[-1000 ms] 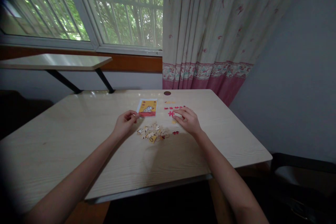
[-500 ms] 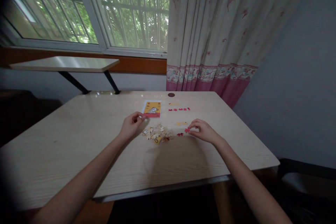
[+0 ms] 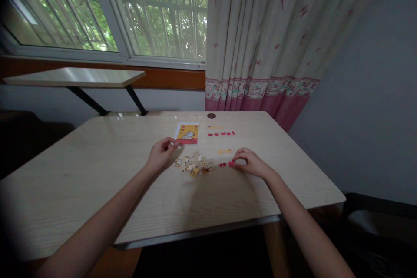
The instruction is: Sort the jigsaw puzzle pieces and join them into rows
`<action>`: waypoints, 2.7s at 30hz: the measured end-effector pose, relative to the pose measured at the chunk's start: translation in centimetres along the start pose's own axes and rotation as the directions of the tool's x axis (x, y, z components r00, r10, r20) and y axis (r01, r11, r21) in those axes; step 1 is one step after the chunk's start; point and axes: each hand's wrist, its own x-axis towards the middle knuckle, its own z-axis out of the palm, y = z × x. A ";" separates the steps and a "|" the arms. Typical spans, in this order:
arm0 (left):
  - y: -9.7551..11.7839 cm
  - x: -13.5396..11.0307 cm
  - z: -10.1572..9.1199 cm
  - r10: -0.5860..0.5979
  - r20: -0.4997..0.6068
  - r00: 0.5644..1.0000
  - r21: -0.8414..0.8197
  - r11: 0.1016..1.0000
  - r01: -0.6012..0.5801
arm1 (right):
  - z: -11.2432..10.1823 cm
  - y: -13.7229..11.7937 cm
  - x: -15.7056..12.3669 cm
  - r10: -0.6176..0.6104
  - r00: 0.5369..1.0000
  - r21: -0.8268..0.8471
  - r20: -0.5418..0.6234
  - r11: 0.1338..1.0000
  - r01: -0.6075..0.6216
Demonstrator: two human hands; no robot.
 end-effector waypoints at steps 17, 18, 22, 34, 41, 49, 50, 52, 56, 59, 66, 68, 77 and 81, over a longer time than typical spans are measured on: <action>-0.1 0.2 -4.2 0.090 0.262 0.961 0.480 0.852 -0.211 | 4.7 -8.5 4.1 -0.145 0.989 -0.129 0.042 0.980 0.149; -0.3 0.3 -4.5 0.087 0.262 0.961 0.492 0.845 -0.210 | 5.7 -9.2 4.7 -0.112 0.992 -0.154 0.064 0.981 0.121; -0.6 0.5 -5.0 0.084 0.255 0.963 0.524 0.825 -0.210 | 8.7 -10.3 5.8 -0.013 0.998 -0.243 0.064 0.969 0.028; 0.2 0.1 -4.5 0.100 0.288 0.952 0.550 0.796 -0.250 | 11.2 -12.2 7.0 -0.040 0.996 -0.288 0.078 0.956 0.061; 0.9 -0.3 -4.2 0.093 0.278 0.956 0.518 0.824 -0.231 | 12.6 -12.6 8.8 -0.131 0.991 -0.214 0.015 0.968 0.131; 0.7 -0.4 -3.6 0.119 0.323 0.939 0.454 0.851 -0.264 | 5.8 -10.5 8.7 -0.082 0.978 -0.057 0.191 0.994 0.094; 0.7 -0.4 -3.5 0.125 0.327 0.937 0.456 0.847 -0.272 | 5.3 -10.1 8.3 -0.063 0.974 -0.077 0.217 0.994 0.082; 0.9 -0.6 -3.3 0.135 0.335 0.933 0.466 0.837 -0.288 | 4.8 -9.5 7.5 -0.028 0.972 -0.134 0.234 0.989 0.061; 1.4 -1.0 -2.5 0.147 0.376 0.915 0.454 0.831 -0.320 | 5.7 -8.7 6.3 -0.076 0.982 -0.153 0.174 0.983 0.103; 1.8 -1.4 -1.9 0.182 0.391 0.902 0.425 0.834 -0.353 | 6.5 -8.5 6.3 -0.121 0.985 -0.173 0.122 0.975 0.141; 2.0 -1.6 -1.5 0.221 0.404 0.888 0.429 0.811 -0.397 | 5.6 -8.8 7.0 -0.207 0.940 -0.237 0.271 0.932 0.274; 2.1 -1.6 -1.5 0.223 0.415 0.882 0.431 0.806 -0.406 | 5.4 -9.0 6.9 -0.205 0.936 -0.264 0.288 0.922 0.283; 2.6 -1.8 -1.1 0.264 0.422 0.867 0.416 0.793 -0.445 | 4.4 -8.4 8.3 -0.073 0.942 -0.131 0.329 0.984 0.122; 3.2 -2.0 -1.0 0.300 0.407 0.863 0.354 0.819 -0.452 | 4.4 -7.6 9.2 0.011 0.986 0.265 0.164 0.963 -0.055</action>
